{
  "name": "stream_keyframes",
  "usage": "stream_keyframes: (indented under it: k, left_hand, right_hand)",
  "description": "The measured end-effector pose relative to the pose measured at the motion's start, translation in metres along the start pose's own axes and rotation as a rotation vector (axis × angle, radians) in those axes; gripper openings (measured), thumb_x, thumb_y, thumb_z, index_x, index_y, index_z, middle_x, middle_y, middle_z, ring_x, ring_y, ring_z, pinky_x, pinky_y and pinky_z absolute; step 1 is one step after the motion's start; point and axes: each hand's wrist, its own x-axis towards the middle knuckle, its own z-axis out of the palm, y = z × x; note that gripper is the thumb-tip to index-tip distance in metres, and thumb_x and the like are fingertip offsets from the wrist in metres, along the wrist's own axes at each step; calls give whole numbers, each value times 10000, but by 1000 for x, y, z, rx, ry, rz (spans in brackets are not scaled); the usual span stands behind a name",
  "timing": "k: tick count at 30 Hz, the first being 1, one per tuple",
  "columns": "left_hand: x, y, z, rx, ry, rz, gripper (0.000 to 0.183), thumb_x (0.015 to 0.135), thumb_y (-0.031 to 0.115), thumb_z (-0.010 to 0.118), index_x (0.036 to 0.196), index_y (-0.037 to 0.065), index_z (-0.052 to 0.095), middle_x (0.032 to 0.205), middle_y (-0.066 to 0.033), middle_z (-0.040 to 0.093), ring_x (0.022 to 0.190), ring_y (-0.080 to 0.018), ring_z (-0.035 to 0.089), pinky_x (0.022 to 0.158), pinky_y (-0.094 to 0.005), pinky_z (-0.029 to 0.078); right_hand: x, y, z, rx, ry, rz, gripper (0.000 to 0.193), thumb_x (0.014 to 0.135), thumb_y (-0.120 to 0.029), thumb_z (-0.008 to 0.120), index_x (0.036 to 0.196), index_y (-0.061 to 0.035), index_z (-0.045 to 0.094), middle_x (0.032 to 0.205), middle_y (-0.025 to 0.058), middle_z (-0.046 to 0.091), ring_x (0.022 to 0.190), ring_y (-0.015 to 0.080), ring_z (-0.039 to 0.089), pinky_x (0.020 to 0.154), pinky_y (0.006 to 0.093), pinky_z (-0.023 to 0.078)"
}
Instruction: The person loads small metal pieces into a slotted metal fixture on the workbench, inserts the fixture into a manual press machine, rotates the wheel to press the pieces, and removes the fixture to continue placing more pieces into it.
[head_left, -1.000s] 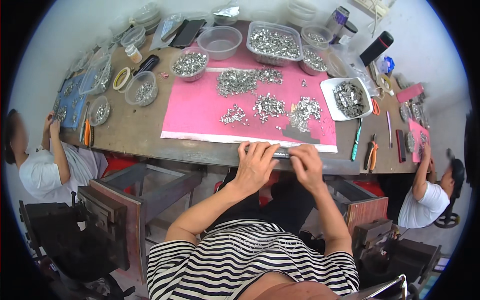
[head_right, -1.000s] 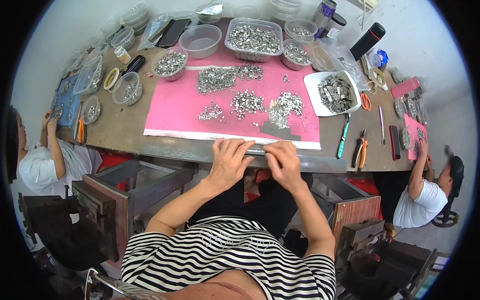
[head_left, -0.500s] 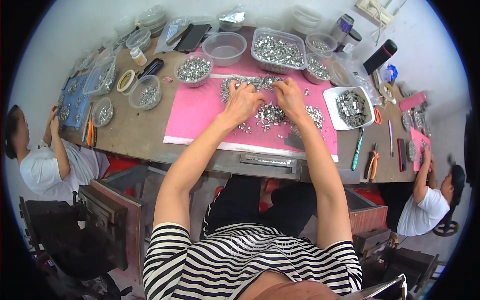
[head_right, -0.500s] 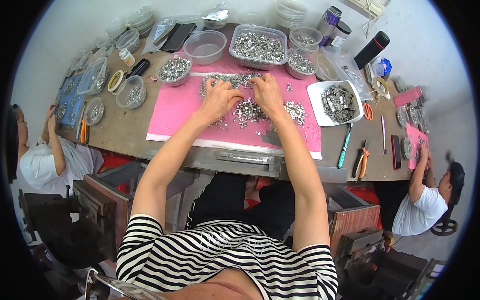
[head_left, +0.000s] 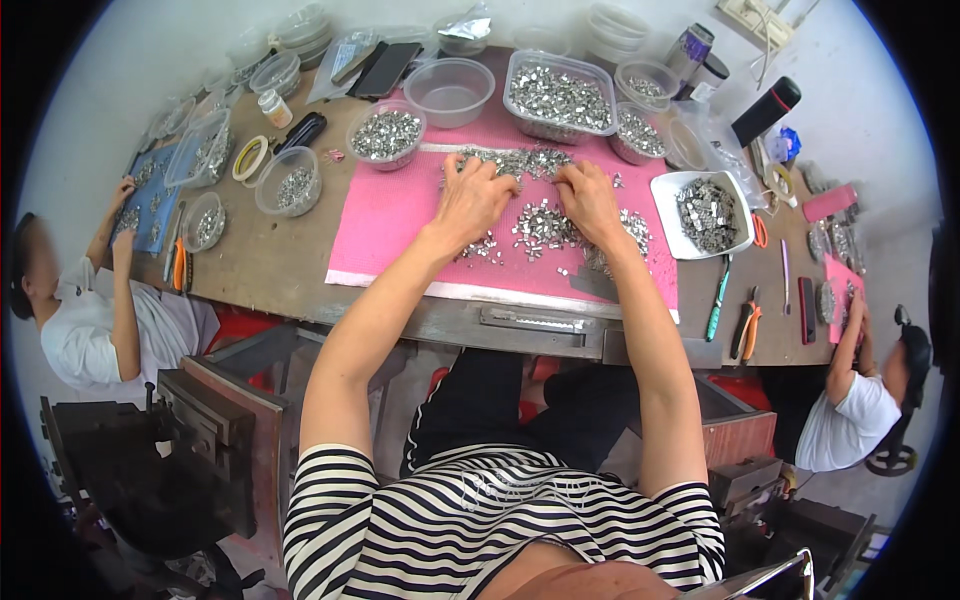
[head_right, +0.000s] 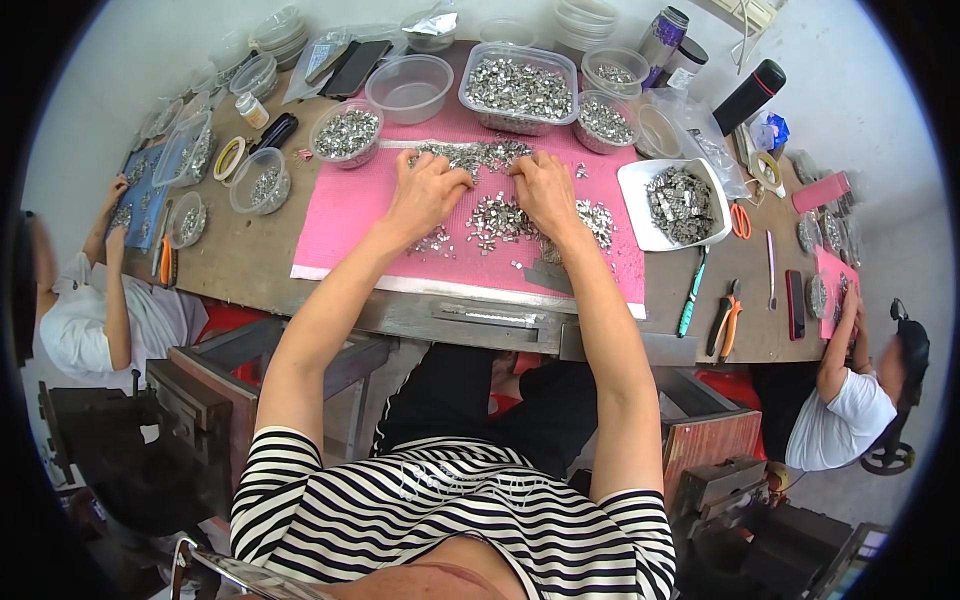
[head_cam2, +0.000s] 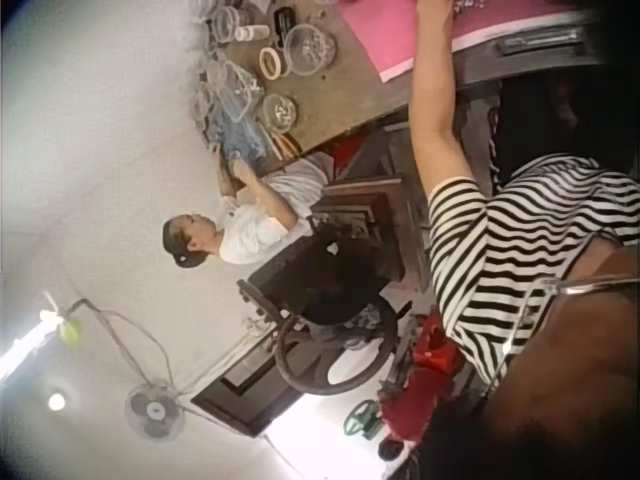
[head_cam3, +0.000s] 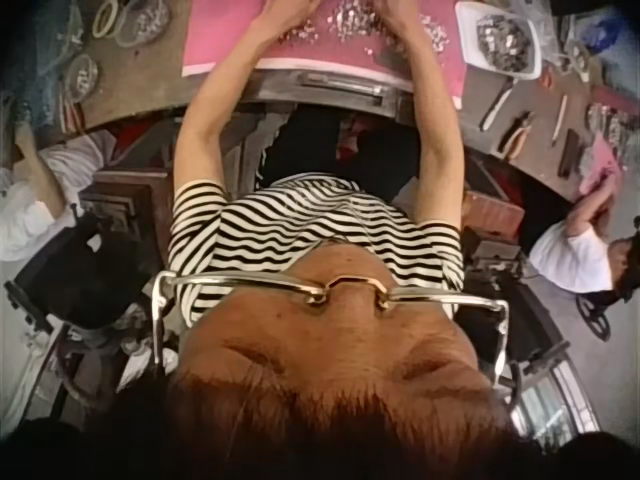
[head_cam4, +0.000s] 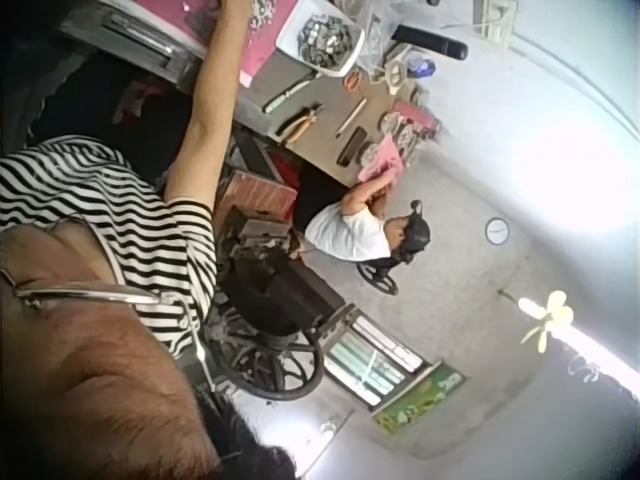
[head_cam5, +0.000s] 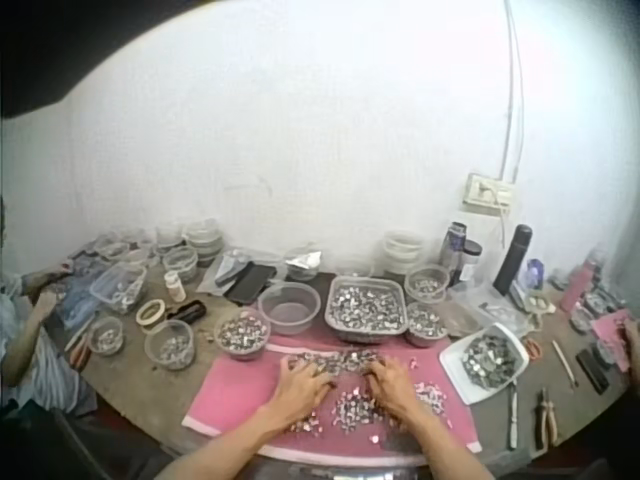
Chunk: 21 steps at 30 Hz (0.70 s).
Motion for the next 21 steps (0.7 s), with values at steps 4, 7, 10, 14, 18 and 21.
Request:
stream_keyframes:
  k: [4, 7, 10, 14, 18, 21]
  left_hand:
    - [5, 3, -5, -5, 22, -25, 64, 889, 179, 710, 945, 185, 740, 882, -18, 601, 946, -215, 579, 1017, -506, 307]
    - [8, 11, -3, -21, 6, 16, 63, 888, 183, 710, 946, 175, 735, 892, -17, 605, 961, -214, 578, 1015, -510, 307]
    - [7, 5, 3, 8, -23, 22, 60, 889, 186, 711, 941, 166, 733, 897, -16, 606, 971, -215, 577, 1017, -513, 307]
    - [16, 3, 4, 23, 46, -2, 56, 884, 184, 714, 928, 159, 737, 901, -18, 609, 978, -220, 579, 1020, -517, 316]
    - [33, 10, 18, -18, 43, 42, 72, 871, 178, 724, 938, 160, 745, 900, -22, 608, 981, -225, 581, 1016, -518, 324]
    - [45, 10, 30, -3, -8, 23, 84, 863, 180, 736, 945, 169, 752, 891, -25, 604, 978, -227, 578, 1013, -518, 323]
  right_hand:
    - [-5, 4, -13, 8, -29, -11, 82, 844, -86, 697, 913, -43, 707, 880, 135, 644, 884, 346, 621, 794, 460, 487]
    - [-6, 7, -20, 17, -83, 60, 90, 875, -93, 660, 941, -66, 714, 904, 125, 647, 924, 339, 618, 852, 462, 475]
    - [-9, 9, -25, 89, -93, 64, 90, 862, -71, 666, 936, -57, 717, 886, 133, 655, 897, 352, 632, 825, 464, 490]
    - [-13, 15, -29, 158, -59, 118, 97, 847, -61, 687, 937, -41, 717, 880, 150, 659, 871, 365, 645, 789, 467, 508]
    - [-9, 9, -20, 185, -46, 113, 96, 843, -66, 705, 933, -33, 718, 883, 160, 660, 866, 364, 647, 784, 463, 511]
    - [-10, 2, -18, 157, -20, 165, 101, 841, -68, 712, 936, -35, 721, 869, 167, 657, 863, 366, 649, 780, 463, 510]
